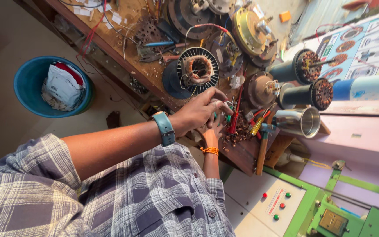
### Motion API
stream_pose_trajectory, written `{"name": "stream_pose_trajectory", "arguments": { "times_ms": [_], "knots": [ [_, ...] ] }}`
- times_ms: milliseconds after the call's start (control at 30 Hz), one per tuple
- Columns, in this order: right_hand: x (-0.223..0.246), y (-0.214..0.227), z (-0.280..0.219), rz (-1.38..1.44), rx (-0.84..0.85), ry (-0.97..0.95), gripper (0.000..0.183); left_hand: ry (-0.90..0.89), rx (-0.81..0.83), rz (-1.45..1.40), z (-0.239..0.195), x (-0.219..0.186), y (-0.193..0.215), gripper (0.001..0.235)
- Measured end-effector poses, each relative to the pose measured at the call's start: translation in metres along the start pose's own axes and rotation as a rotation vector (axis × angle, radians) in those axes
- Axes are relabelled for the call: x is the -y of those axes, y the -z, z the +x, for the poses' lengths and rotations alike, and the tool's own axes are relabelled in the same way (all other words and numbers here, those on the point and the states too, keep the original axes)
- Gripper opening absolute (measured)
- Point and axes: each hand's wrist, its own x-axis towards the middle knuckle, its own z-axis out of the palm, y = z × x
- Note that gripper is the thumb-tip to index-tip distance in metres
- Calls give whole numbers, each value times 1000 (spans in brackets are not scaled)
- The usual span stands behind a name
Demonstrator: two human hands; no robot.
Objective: The person strips insulation from wires using pliers, twists the exposed ends, and connects them to a motor component on a cluttered workbench. They briefly test the connection against a green machine before returning to the bench to continue wiring.
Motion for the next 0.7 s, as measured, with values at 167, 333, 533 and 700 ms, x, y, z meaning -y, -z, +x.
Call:
{"name": "stream_pose_trajectory", "arguments": {
  "times_ms": [167, 333, 533, 700],
  "knots": [
    [1, 13, 1, 114, -45, 118, 102, -72, -32, 98, -4, 8, -4, 19],
    [-14, -2, 38, 519, -38, -15, 64, -129, 4, 225, 3, 16, -8, 17],
    [-53, -12, 28, 1333, 199, 107, 39, -471, -111, 618, 2, 8, -14, 18],
    [-63, 14, -26, 1992, 381, -129, 31, -567, -44, 834, 7, -1, -15, 19]
  ]
}}
